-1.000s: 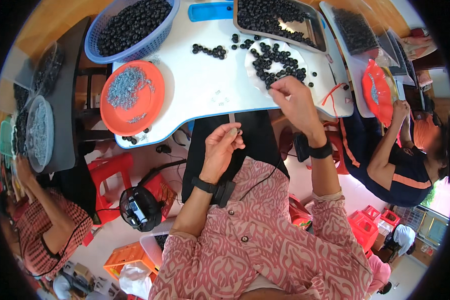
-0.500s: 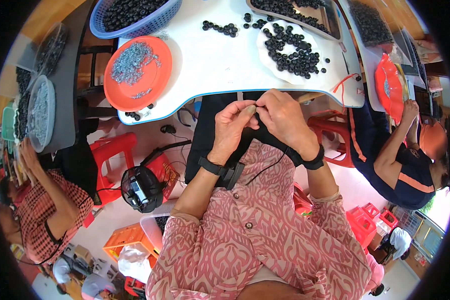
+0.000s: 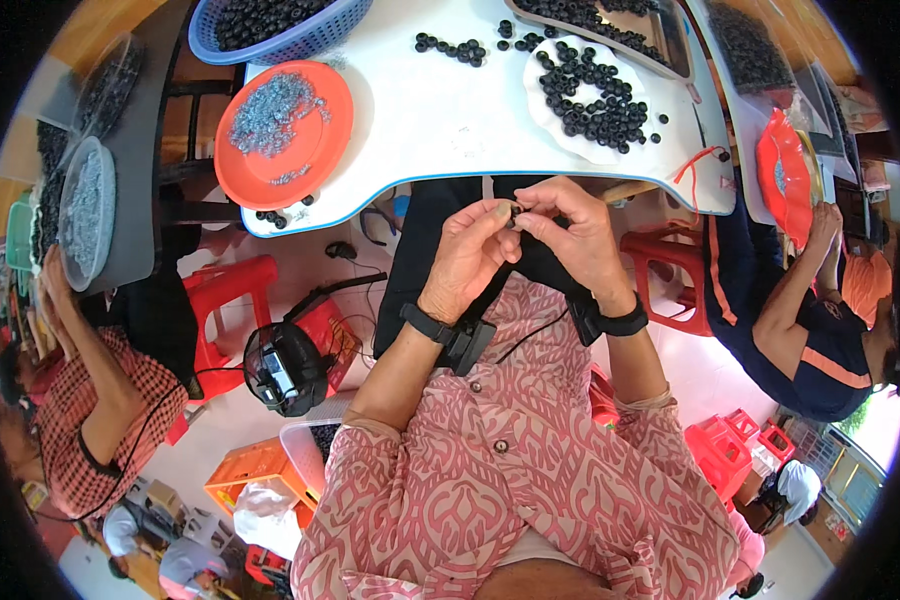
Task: Sorting small black berries or round objects on a table in a workshop.
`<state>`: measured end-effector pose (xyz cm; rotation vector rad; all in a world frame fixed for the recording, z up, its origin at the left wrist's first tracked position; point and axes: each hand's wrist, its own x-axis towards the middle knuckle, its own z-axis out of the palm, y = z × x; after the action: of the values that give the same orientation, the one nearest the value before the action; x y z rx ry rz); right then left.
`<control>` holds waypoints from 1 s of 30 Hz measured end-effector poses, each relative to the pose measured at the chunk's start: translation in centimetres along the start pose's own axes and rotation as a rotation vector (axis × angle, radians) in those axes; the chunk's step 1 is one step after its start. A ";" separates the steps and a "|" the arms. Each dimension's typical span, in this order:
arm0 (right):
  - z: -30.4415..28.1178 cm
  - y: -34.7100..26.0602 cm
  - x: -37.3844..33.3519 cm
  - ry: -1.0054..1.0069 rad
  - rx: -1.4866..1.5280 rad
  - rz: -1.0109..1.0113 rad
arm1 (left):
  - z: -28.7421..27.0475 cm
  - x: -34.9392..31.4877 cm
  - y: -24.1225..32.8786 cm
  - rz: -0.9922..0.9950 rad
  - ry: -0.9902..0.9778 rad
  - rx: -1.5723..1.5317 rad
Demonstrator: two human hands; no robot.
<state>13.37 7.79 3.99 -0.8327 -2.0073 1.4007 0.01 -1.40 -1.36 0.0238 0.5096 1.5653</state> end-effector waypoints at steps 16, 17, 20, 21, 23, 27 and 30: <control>0.7 1.6 -0.5 0.071 0.135 -0.057 | 0.1 -0.2 0.0 -0.035 -0.049 -0.043; 0.8 1.7 -0.5 0.072 0.145 -0.054 | 0.0 -0.2 0.0 -0.035 -0.049 -0.044; 1.0 1.2 -0.5 0.120 0.223 -0.011 | -0.1 -0.1 0.0 -0.025 -0.082 -0.038; 1.0 1.2 -0.5 0.120 0.225 -0.008 | 0.0 -0.2 -0.1 -0.017 -0.072 -0.035; 0.9 1.1 -0.6 0.175 0.265 0.021 | 0.1 -0.2 0.0 -0.010 -0.063 -0.033; 0.7 1.1 -0.9 0.192 0.290 0.039 | 0.3 -0.3 0.3 0.049 -0.091 0.016; 0.7 1.2 -1.1 0.183 0.295 0.044 | 0.4 -0.3 0.3 0.069 -0.098 0.036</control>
<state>13.79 6.90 2.54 -0.8417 -1.6069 1.5391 -0.09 -1.56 -0.85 0.1464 0.4642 1.6141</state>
